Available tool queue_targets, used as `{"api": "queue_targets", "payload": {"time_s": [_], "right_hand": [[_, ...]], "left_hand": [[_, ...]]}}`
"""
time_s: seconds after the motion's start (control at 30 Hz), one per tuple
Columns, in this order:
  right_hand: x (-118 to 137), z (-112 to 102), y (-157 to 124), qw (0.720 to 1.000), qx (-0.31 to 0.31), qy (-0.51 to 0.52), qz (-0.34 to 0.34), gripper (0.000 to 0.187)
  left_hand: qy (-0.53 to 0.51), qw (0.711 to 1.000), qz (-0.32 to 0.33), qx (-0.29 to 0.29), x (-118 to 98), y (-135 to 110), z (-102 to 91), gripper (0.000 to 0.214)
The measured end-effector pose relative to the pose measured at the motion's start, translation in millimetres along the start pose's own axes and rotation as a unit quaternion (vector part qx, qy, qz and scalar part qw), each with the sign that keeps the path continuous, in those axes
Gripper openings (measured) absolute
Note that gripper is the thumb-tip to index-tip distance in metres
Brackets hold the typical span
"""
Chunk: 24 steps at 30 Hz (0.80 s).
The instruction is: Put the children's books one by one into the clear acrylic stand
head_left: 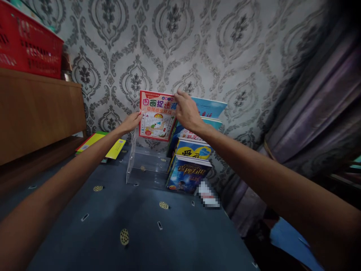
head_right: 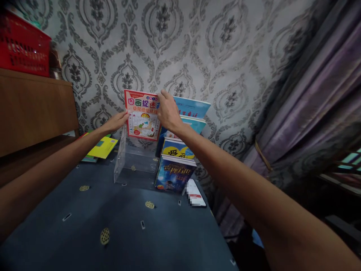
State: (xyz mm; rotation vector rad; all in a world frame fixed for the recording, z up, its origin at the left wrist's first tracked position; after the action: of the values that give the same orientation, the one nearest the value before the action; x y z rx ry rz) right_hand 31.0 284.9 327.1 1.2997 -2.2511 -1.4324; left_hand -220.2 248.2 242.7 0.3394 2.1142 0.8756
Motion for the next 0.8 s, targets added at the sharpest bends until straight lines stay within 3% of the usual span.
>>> {"api": "queue_targets", "payload": {"time_s": [0.23, 0.4, 0.53, 0.63, 0.73, 0.8], "right_hand": [[4.1, -4.9, -16.9, 0.999, -0.022, -0.001, -0.036, 0.046], [10.2, -9.3, -26.1, 0.998, -0.053, 0.015, -0.027, 0.044], [27.3, -19.2, -42.4, 0.994, -0.085, 0.052, -0.054, 0.043], [49.7, -26.1, -66.6, 0.989, -0.084, 0.096, -0.081, 0.044], [77.7, -29.3, -102.9, 0.982, -0.067, 0.126, -0.122, 0.049], [95.5, -28.2, -131.1, 0.979, -0.047, 0.133, -0.149, 0.053]], "left_hand": [[-0.016, 0.998, -0.020, 0.057, -6.9, -11.1, -0.3, 0.041], [0.105, 0.993, -0.033, 0.051, 1.2, -23.2, -12.1, 0.044], [0.200, 0.974, -0.093, 0.039, 36.5, -64.1, -27.4, 0.045], [0.265, 0.940, -0.190, 0.103, 76.0, -111.8, -26.8, 0.039], [0.329, 0.894, -0.272, 0.133, 108.8, -155.8, -21.5, 0.057], [0.365, 0.873, -0.293, 0.137, 122.2, -174.8, -16.8, 0.067]]}}
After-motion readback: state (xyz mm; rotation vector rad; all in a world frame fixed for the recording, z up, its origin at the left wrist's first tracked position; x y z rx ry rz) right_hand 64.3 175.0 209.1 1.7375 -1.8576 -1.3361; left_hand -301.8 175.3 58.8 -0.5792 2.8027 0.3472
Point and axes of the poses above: each hand's wrist, its own y-axis towards the middle knuckle, its own z-axis out of the palm, x = y × z, the point moved 4 cm from there along y, towards the middle knuckle, and after that the axes turned 13 degrees about -y, right-handed, at the moved point
